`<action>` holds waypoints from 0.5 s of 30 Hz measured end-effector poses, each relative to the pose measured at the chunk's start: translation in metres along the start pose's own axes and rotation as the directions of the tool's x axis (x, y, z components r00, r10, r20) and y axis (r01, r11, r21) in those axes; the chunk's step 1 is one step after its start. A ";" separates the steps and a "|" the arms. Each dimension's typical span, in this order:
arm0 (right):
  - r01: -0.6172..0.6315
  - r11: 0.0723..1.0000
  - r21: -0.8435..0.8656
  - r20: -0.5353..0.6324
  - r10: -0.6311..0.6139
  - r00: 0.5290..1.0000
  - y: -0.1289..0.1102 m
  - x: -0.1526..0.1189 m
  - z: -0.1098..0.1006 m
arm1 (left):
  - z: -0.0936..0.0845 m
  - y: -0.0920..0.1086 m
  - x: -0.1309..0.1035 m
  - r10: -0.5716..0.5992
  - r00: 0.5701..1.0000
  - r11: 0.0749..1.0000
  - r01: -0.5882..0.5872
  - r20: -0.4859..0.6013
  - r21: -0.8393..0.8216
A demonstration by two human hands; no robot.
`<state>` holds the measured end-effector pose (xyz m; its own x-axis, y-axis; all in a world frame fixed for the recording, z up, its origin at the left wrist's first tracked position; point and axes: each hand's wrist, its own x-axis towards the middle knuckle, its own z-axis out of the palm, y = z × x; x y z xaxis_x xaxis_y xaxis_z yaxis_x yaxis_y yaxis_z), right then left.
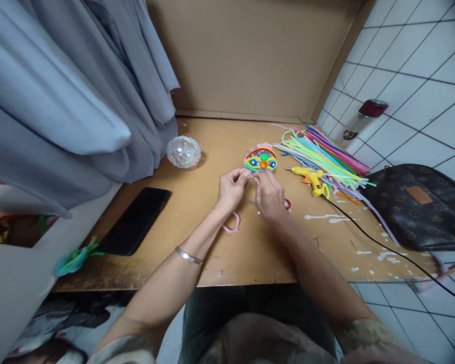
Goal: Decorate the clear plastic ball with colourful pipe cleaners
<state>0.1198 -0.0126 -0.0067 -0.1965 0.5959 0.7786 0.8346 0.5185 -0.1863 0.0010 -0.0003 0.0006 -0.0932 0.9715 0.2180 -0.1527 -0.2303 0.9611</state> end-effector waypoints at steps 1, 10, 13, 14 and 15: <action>0.002 1.000 -0.010 0.011 -0.002 1.000 0.001 0.000 0.000 | 0.000 0.000 0.000 -0.009 1.000 1.000 0.009 0.001 0.001; -0.009 0.999 -0.044 0.031 0.010 0.999 0.006 0.001 0.002 | 0.000 0.000 -0.001 -0.046 0.999 0.999 0.046 0.020 -0.008; 0.003 1.000 -0.001 0.005 -0.003 1.000 0.009 0.002 0.002 | 0.001 0.004 -0.004 -0.089 0.995 0.996 0.090 0.044 -0.016; 0.004 1.000 0.024 -0.002 -0.004 1.000 0.010 0.003 0.002 | 0.002 0.005 -0.005 -0.100 0.994 0.995 0.101 0.047 -0.018; 0.002 0.999 0.050 -0.012 -0.002 1.000 0.010 0.003 0.001 | 0.002 0.006 -0.006 -0.106 0.993 0.994 0.107 0.049 -0.020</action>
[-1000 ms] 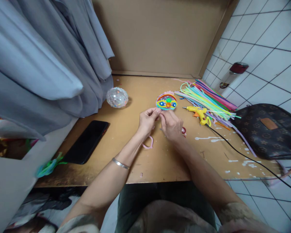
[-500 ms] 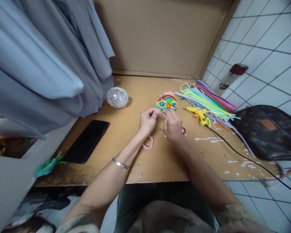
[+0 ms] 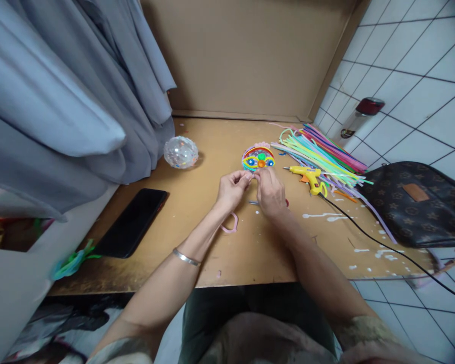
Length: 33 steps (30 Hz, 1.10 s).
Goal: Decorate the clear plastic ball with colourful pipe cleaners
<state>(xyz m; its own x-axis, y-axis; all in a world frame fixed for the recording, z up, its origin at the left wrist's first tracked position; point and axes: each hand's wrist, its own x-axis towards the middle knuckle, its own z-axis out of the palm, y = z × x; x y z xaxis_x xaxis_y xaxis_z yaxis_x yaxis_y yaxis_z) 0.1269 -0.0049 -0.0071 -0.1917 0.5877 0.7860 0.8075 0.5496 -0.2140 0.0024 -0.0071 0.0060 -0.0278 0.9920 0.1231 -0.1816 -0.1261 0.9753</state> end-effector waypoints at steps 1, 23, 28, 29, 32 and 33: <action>-0.005 1.000 0.024 -0.015 0.006 1.000 0.000 0.000 0.000 | 0.000 0.001 -0.001 -0.001 1.000 1.000 0.001 0.002 -0.001; -0.426 0.744 0.514 0.026 0.483 0.875 -0.012 -0.007 0.014 | 0.006 -0.007 -0.003 0.139 0.986 0.990 -0.137 -0.089 0.025; -0.432 0.754 0.495 -0.001 0.498 0.867 -0.012 -0.010 0.018 | 0.007 -0.008 -0.005 0.145 0.985 0.989 -0.142 -0.088 0.035; -0.437 0.751 0.496 0.001 0.503 0.864 -0.012 -0.010 0.018 | 0.007 -0.007 -0.006 0.152 0.985 0.988 -0.149 -0.085 0.041; -0.455 0.736 0.502 0.020 0.516 0.856 -0.014 -0.009 0.017 | 0.007 -0.006 -0.008 0.180 0.981 0.982 -0.176 -0.077 0.063; -0.460 0.731 0.503 0.026 0.519 0.854 -0.015 -0.009 0.016 | 0.007 -0.007 -0.008 0.188 0.979 0.981 -0.183 -0.075 0.072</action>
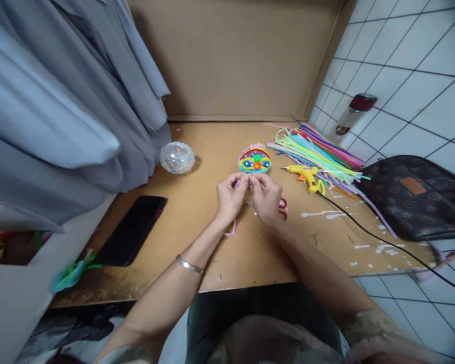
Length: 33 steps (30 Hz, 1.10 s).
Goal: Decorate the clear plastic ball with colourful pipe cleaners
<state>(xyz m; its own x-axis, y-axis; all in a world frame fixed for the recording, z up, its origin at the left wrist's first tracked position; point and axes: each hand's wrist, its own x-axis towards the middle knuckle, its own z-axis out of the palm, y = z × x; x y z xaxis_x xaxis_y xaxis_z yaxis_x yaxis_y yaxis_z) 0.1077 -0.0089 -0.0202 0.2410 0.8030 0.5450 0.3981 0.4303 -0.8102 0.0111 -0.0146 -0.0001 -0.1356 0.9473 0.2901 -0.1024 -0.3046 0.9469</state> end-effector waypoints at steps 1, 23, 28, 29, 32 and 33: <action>-0.004 1.000 0.000 0.003 0.004 1.000 -0.001 0.000 0.000 | 0.000 0.000 0.000 0.006 1.000 1.000 -0.006 0.002 0.007; 0.254 0.930 -0.267 0.108 -0.233 0.967 -0.016 -0.001 -0.008 | -0.003 0.001 0.001 -0.140 0.990 0.988 0.138 -0.023 -0.064; 0.319 0.911 -0.262 0.179 -0.279 0.943 -0.016 -0.003 -0.010 | -0.005 0.002 0.006 -0.177 0.984 0.979 0.174 -0.025 -0.104; 0.320 0.911 -0.260 0.184 -0.278 0.943 -0.016 -0.002 -0.010 | -0.005 0.002 0.006 -0.177 0.984 0.979 0.174 -0.023 -0.106; 0.292 0.926 -0.238 0.186 -0.251 0.950 -0.018 -0.001 -0.010 | -0.005 0.003 0.008 -0.168 0.985 0.981 0.162 -0.045 -0.108; 0.267 0.936 -0.229 0.181 -0.228 0.957 -0.019 -0.001 -0.010 | -0.005 0.003 0.008 -0.168 0.984 0.981 0.162 -0.054 -0.106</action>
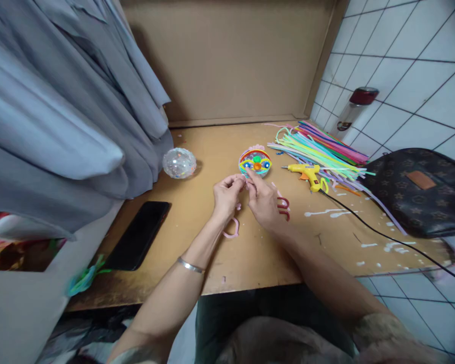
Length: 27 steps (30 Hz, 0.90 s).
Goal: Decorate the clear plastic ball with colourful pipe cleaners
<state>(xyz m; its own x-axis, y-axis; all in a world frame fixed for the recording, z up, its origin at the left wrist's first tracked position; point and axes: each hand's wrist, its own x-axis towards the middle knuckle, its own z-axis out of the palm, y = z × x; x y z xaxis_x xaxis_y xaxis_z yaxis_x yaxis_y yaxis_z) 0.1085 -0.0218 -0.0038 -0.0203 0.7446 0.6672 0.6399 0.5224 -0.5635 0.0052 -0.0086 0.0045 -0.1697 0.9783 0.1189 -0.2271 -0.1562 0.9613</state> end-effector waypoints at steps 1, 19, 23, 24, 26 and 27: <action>-0.028 1.000 0.012 -0.003 0.028 1.000 -0.001 0.000 0.000 | 0.000 0.000 0.000 -0.007 1.000 1.000 0.007 -0.003 0.001; 0.091 0.940 -0.329 -0.042 -0.110 0.993 0.008 0.005 -0.006 | -0.002 0.002 0.001 -0.018 0.996 0.995 0.009 0.085 0.103; 0.099 0.946 -0.307 -0.063 -0.124 0.990 0.012 0.006 -0.006 | -0.002 0.000 -0.001 -0.064 0.988 0.992 0.047 0.139 0.118; 0.096 0.951 -0.293 -0.066 -0.121 0.990 0.012 0.006 -0.006 | -0.001 0.000 -0.001 -0.064 0.987 0.993 0.048 0.146 0.112; 0.079 0.964 -0.252 -0.077 -0.101 0.992 0.013 0.007 -0.005 | 0.000 0.000 -0.002 -0.062 0.989 0.995 0.049 0.138 0.091; 0.065 0.972 -0.225 -0.087 -0.086 0.992 0.013 0.007 -0.005 | 0.001 0.000 -0.002 -0.061 0.990 0.996 0.051 0.130 0.077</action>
<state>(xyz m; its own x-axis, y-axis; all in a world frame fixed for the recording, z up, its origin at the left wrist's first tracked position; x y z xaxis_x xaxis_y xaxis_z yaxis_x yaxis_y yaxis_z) 0.1207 -0.0116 -0.0042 -0.0084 0.6580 0.7530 0.7938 0.4623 -0.3951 0.0062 -0.0108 0.0048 -0.0292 0.9954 0.0916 -0.1606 -0.0951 0.9824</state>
